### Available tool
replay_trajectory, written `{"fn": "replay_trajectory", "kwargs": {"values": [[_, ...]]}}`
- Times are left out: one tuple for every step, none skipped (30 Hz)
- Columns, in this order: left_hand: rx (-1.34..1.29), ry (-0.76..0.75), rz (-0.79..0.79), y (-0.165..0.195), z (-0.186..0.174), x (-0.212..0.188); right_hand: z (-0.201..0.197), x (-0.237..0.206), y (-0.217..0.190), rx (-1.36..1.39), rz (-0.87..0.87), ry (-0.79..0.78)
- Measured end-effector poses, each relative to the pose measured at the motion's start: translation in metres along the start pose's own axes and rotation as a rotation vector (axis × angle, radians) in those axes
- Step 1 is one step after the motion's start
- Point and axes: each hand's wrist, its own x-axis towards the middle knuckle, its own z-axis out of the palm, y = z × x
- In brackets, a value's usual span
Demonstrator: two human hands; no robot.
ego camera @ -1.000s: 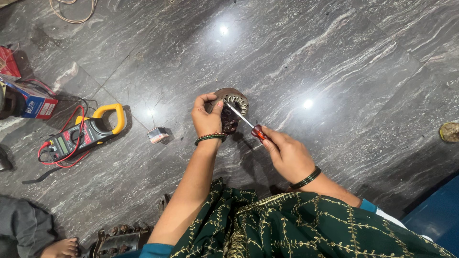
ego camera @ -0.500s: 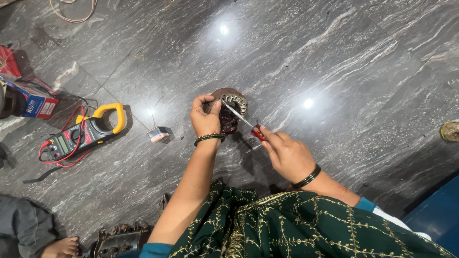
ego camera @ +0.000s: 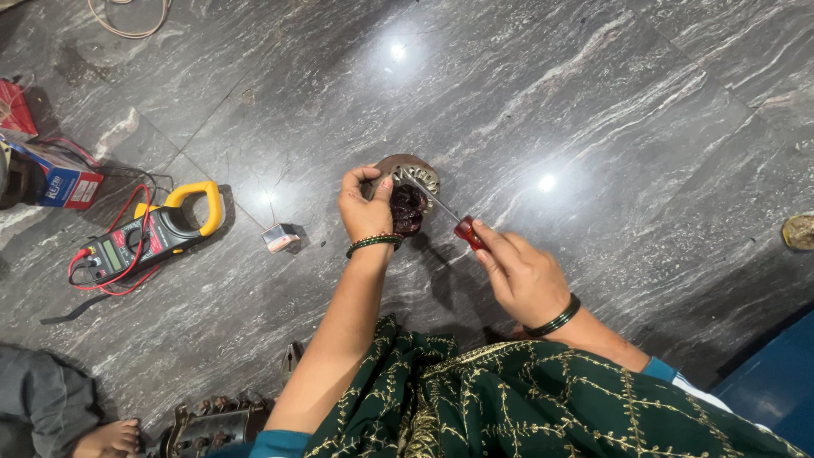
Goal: The person scrapes dark residue from the slots of a motor stator using a screwdriver and then uses pliers to pull out debris. The person works on the stator while sitting on the floor.
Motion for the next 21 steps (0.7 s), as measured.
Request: {"fn": "replay_trajectory", "kwargs": {"values": [[0.01,-0.001,0.006,0.0,0.0,0.0,-0.001,0.001,-0.001,0.014,-0.012,0.016],[0.021,-0.002,0.013,0.0,0.0,0.0,-0.001,0.003,-0.002,0.029,-0.025,0.032],[0.031,-0.002,0.02,-0.001,0.0,0.001,0.001,0.006,-0.004,-0.028,0.023,-0.053],[0.025,0.002,0.015,-0.001,0.0,0.001,0.005,0.01,-0.006,-0.084,0.072,-0.136],[0.019,0.007,0.009,-0.002,0.0,0.001,0.008,0.012,-0.007,-0.141,0.121,-0.22],[0.011,0.012,0.003,-0.003,0.0,0.001,0.009,0.012,-0.009,-0.119,0.112,-0.19],[0.012,0.005,0.019,-0.004,0.0,0.001,0.009,0.012,-0.009,-0.097,0.104,-0.161],[0.013,-0.001,0.034,-0.004,0.0,0.001,0.01,0.011,-0.01,-0.074,0.096,-0.131],[0.014,-0.008,0.05,-0.005,-0.001,0.001,0.009,0.009,-0.01,-0.035,0.059,-0.088],[0.001,-0.007,0.032,-0.005,-0.001,0.001,0.008,0.008,-0.01,0.004,0.021,-0.045],[-0.011,-0.005,0.013,-0.005,0.0,0.001,0.008,0.007,-0.01,0.043,-0.017,-0.002],[-0.023,-0.003,-0.005,-0.006,0.0,0.001,0.008,0.007,-0.01,-0.014,0.029,-0.056],[-0.017,0.003,-0.006,-0.006,0.0,0.001,0.008,0.006,-0.01,-0.07,0.075,-0.109],[-0.012,0.009,-0.006,-0.006,0.0,0.002,0.009,0.007,-0.009,-0.128,0.121,-0.162],[-0.006,0.015,-0.007,-0.006,0.001,0.002,0.01,0.008,-0.009,-0.104,0.123,-0.145],[-0.015,0.011,-0.003,-0.006,0.001,0.002,0.011,0.009,-0.008,-0.081,0.126,-0.127],[-0.023,0.007,0.001,-0.007,0.001,0.002,0.012,0.009,-0.007,-0.058,0.128,-0.11],[-0.032,0.003,0.005,-0.007,0.001,0.002,0.012,0.01,-0.006,-0.016,0.101,-0.073],[-0.034,0.007,-0.005,-0.008,0.002,0.002,0.013,0.01,-0.005,0.027,0.073,-0.036],[-0.036,0.011,-0.015,-0.008,0.002,0.002,0.013,0.01,-0.003,0.069,0.045,0.001],[-0.04,0.015,-0.025,-0.009,0.002,0.002,0.014,0.01,-0.002,0.017,0.08,-0.062]]}}
